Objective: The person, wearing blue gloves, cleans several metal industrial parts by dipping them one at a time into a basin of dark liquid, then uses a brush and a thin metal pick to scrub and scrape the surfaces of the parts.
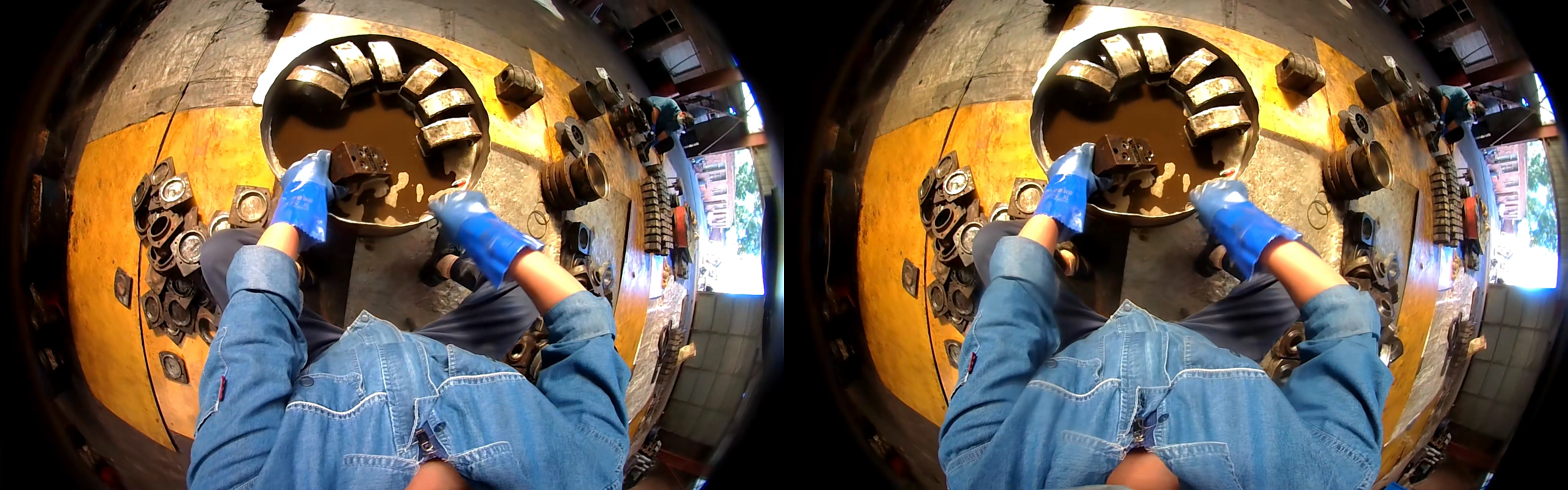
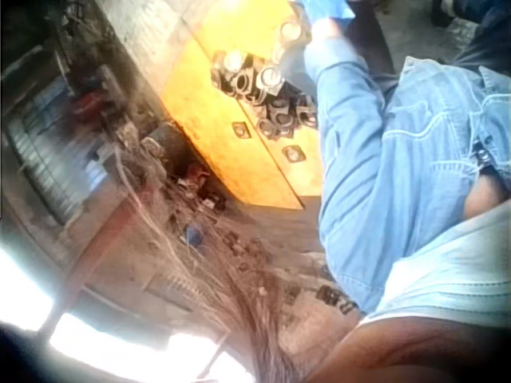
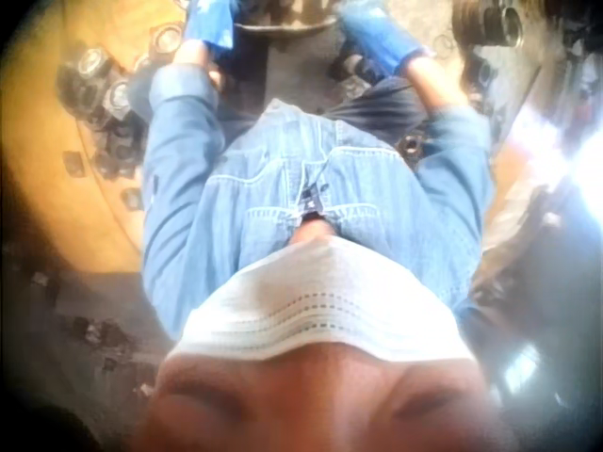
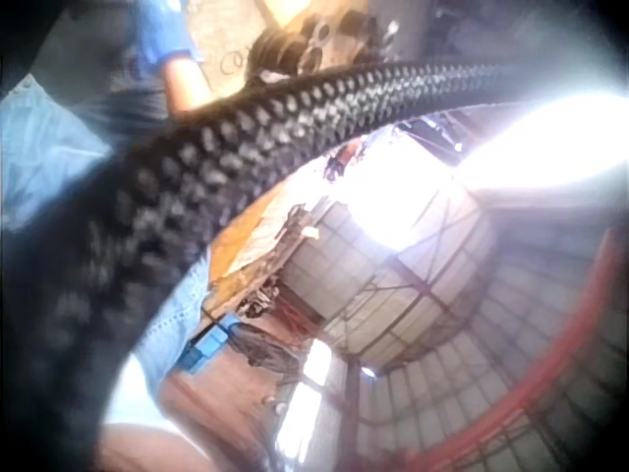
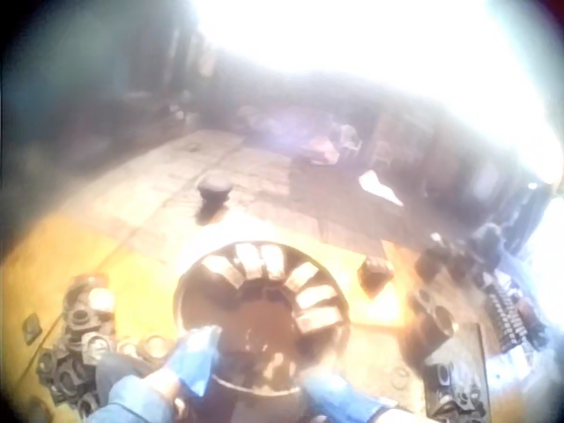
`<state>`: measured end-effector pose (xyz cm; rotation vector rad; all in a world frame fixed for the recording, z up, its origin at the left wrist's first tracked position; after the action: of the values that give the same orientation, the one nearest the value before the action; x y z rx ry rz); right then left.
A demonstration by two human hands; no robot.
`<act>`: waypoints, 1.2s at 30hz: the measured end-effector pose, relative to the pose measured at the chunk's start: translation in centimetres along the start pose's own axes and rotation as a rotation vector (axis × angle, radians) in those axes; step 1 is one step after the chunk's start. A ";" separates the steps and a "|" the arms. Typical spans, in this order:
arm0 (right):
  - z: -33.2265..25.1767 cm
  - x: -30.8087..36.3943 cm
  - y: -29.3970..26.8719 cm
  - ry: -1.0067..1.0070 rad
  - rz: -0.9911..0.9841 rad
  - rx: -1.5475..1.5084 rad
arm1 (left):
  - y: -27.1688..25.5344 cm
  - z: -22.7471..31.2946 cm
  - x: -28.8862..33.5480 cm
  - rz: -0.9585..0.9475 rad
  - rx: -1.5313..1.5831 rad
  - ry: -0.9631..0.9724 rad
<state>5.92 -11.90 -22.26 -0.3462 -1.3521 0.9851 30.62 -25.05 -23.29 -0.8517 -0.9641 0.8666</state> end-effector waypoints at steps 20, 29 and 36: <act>10.2 -8.3 2.2 0.104 0.021 -0.358 | 0.6 1.1 -1.4 -0.035 0.050 0.032; 11.9 -6.6 -0.9 0.063 0.354 -0.805 | 0.2 1.8 -0.8 0.023 0.024 0.059; 12.5 -3.0 -2.2 0.173 0.655 -1.571 | 1.4 0.7 -1.8 0.000 -0.076 0.062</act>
<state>-4.40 -19.36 -19.58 -2.0779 -1.6338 0.1354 29.05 -25.96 -24.86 -0.9385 -0.9477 0.8029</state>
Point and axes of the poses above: each hand's wrist, its own x-axis away from the middle knuckle, its own y-axis out of the palm, z = x × y, the point moved 8 cm from there along -x, towards the middle knuckle, and after that the axes turned 1 degree about -z, right-handed, at the moved point
